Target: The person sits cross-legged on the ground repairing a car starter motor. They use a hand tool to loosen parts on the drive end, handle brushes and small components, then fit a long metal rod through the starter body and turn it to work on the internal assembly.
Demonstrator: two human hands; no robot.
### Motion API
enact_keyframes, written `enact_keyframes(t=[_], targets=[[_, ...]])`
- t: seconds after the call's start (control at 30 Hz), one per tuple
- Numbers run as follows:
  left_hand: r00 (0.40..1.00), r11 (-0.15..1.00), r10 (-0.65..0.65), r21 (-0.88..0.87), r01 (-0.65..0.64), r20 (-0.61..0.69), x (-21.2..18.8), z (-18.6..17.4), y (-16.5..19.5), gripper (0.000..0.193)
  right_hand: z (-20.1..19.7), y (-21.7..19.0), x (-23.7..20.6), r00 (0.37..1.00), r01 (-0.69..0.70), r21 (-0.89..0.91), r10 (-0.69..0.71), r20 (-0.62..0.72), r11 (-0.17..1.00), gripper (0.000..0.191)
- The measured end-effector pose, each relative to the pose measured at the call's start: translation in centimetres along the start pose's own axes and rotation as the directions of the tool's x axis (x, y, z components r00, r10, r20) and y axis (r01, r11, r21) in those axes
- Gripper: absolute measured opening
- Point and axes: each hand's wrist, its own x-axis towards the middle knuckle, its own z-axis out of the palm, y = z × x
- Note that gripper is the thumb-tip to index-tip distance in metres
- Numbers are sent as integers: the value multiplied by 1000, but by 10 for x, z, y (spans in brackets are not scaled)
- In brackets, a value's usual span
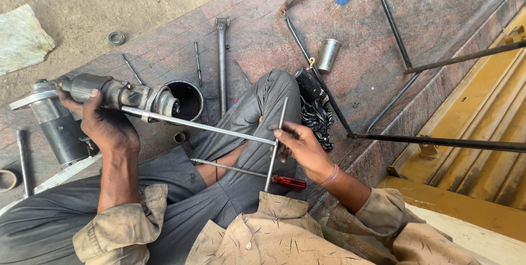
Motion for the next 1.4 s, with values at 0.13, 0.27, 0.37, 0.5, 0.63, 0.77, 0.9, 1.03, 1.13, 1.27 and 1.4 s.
enact_keyframes(t=[0.13,0.27,0.37,0.5,0.63,0.77,0.9,1.03,1.13,1.27,1.4], targets=[[1000,1000,14,15,-13,-13,1,-9,-6,91,2,10,8,985,-170,325,172,22,930,39],[994,980,46,199,-25,-104,8,-17,-13,107,11,25,3,990,64,26,-60,-130,998,48],[993,975,39,222,-14,-112,8,-15,-15,114,11,25,-6,955,297,-145,-295,35,944,40],[988,992,-54,109,70,-143,5,0,-8,113,15,20,-12,908,417,-348,-405,112,840,38],[996,983,-16,181,33,-93,0,12,1,114,18,16,-16,888,448,-492,-436,147,747,51],[998,985,6,175,5,-62,0,15,4,113,17,18,-17,884,445,-582,-439,163,680,46],[999,992,-12,126,17,-40,-3,17,6,110,10,19,-16,801,556,-677,-528,282,482,46],[998,996,-55,74,58,-41,-5,19,7,110,0,24,-10,659,618,-775,-624,420,131,43],[998,995,-50,85,52,-30,-4,18,6,109,-4,33,-4,624,654,-738,-670,402,167,33],[1000,988,3,152,-2,-6,-1,12,-1,108,-8,40,0,722,580,-732,-641,259,358,29],[1000,968,15,250,-17,8,1,6,-7,109,-8,41,-4,765,627,-476,-602,228,617,29]])
